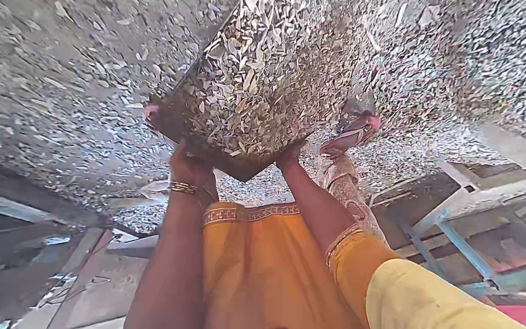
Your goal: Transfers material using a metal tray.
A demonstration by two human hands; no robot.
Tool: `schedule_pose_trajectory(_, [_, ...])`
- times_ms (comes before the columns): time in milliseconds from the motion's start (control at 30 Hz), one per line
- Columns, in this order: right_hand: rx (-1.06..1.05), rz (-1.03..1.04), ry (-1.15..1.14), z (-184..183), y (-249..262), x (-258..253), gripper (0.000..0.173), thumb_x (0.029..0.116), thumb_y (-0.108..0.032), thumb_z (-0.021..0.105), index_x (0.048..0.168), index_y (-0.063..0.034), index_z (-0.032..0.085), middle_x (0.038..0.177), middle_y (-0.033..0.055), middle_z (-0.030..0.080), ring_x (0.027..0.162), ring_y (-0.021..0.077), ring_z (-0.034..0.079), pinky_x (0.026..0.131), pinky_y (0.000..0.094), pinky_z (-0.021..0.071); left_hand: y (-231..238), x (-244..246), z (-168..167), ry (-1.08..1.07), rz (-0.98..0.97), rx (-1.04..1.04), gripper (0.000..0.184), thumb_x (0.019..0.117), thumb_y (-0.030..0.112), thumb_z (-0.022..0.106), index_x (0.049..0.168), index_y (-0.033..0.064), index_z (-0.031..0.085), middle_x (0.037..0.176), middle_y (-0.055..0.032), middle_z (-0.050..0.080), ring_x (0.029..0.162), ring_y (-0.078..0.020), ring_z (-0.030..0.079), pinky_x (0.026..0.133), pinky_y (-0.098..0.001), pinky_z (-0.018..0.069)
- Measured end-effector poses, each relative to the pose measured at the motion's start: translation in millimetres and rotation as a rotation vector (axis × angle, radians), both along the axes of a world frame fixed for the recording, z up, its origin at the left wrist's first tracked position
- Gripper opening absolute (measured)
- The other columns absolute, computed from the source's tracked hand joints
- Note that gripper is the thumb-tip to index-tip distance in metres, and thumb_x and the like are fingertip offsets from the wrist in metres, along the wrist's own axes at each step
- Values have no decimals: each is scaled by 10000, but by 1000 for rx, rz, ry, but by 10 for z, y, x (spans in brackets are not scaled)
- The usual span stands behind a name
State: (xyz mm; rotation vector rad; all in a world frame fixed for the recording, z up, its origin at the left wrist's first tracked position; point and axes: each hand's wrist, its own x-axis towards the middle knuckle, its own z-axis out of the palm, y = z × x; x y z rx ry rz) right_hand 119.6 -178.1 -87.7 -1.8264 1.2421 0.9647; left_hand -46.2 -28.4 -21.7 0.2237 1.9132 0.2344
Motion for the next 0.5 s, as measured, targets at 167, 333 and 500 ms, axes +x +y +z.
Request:
schedule_pose_trajectory(167, [-194,25,11,-169,-122,178,984,958,-801,23,1516,-91,413,1457,235,499,1267,361,533,959,641,467,1247,345,-365,109,-981,-21,692,1119,454,200,1482,-101,400,1510,-319,441,1440,-386,412,1179,-530,305])
schedule_pose_trajectory(333, [-363,57,-29,-96,85,269,1027,975,-786,52,1414,24,507,1344,299,557,1212,397,561,970,622,466,1256,886,-612,35,-1268,-174,673,1132,392,103,1495,-112,365,1432,-419,442,1364,-523,445,1115,-644,336])
schedule_pose_trajectory(500, [-431,458,156,694,487,764,649,1137,-434,164,1480,53,422,1448,300,499,1318,390,521,1088,545,424,1042,870,-61,142,-1235,-214,743,1118,483,174,1335,-118,554,1335,-377,558,1309,-507,509,1091,-670,358])
